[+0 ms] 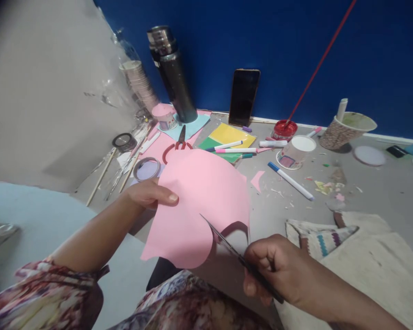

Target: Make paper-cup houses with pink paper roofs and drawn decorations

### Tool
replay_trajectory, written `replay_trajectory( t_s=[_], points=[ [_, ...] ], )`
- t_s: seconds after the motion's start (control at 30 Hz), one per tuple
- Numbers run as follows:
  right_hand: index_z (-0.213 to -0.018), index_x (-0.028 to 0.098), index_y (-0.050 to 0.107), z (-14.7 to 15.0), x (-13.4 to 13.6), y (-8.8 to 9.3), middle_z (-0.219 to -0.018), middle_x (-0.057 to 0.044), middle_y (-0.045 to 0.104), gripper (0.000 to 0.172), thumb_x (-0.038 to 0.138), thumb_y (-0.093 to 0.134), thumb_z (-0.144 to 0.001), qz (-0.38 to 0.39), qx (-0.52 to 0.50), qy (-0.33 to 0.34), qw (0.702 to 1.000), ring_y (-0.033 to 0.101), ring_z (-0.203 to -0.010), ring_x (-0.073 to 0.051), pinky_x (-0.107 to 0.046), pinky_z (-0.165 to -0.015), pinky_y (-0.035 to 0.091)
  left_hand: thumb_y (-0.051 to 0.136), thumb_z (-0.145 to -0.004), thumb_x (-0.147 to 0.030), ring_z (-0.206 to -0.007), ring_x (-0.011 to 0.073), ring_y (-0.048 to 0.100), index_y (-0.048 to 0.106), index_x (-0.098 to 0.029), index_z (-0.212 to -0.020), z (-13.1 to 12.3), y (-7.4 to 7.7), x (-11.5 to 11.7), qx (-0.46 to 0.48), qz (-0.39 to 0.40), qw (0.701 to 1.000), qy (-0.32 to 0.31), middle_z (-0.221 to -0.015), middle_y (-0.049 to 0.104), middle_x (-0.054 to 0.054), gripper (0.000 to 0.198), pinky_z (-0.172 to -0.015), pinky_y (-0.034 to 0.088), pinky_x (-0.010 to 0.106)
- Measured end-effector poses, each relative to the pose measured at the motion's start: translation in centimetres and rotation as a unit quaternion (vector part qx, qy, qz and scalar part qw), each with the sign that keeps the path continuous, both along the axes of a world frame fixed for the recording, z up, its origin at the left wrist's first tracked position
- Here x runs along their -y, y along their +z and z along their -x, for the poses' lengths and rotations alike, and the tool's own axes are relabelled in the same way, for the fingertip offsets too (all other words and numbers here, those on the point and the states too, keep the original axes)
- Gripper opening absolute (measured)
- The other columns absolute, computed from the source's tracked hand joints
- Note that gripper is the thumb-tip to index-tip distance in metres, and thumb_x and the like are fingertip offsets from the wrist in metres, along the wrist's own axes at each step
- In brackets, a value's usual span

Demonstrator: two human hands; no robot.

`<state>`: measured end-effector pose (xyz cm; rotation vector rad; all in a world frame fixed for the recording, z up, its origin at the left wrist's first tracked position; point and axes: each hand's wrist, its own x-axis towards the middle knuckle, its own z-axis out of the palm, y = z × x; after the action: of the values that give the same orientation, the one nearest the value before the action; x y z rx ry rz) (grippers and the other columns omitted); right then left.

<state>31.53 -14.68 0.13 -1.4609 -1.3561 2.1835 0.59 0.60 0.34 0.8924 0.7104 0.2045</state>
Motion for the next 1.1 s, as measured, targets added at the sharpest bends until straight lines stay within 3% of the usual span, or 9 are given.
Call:
replay_trajectory(
  t_s=[0.33,0.57,0.83,1.1],
  points=[
    [-0.068,0.018,0.072,-0.4,0.2,-0.9,-0.06,0.003,0.069,0.025,0.009,0.049,-0.072,-0.033,0.012,0.015,0.999,0.055,-0.051,-0.007,-0.019,-0.05,0.032,0.086,-0.071,-0.033,-0.08,0.0307,0.079,0.082,-0.007,-0.096,0.2,-0.2,-0.3,-0.005,-0.02,1.0,0.011,-0.095,0.083,0.019,0.037,-0.078,0.063,0.04],
    [-0.069,0.018,0.072,-0.2,-0.1,-0.2,-0.058,0.002,0.067,0.017,0.017,0.059,-0.079,-0.024,0.033,0.023,0.999,0.055,-0.052,-0.008,-0.019,-0.051,0.033,0.086,-0.071,-0.034,-0.088,0.0346,0.079,0.081,-0.005,-0.104,0.3,-0.1,-0.5,-0.016,-0.021,1.0,-0.007,-0.1,0.082,0.021,0.044,-0.086,0.062,0.047],
    [-0.066,0.019,0.065,-0.4,0.0,-1.3,-0.06,0.004,0.067,0.018,0.009,0.052,-0.072,-0.02,0.013,0.017,1.0,0.058,-0.054,-0.008,-0.018,-0.051,0.035,0.089,-0.068,-0.037,-0.088,0.0307,0.079,0.081,-0.007,-0.105,-0.7,0.6,-0.6,-0.004,-0.012,0.999,-0.034,-0.103,0.082,0.02,0.048,-0.085,0.062,0.042],
    [-0.069,0.018,0.07,-0.5,0.1,-1.1,-0.061,0.003,0.068,0.017,0.016,0.058,-0.081,-0.038,0.016,0.031,0.999,0.056,-0.053,-0.008,-0.019,-0.05,0.034,0.086,-0.072,-0.033,-0.088,0.032,0.079,0.079,-0.006,-0.104,-0.8,0.6,-0.8,0.021,-0.025,0.998,-0.047,-0.102,0.082,0.02,0.043,-0.088,0.062,0.045]
  ],
)
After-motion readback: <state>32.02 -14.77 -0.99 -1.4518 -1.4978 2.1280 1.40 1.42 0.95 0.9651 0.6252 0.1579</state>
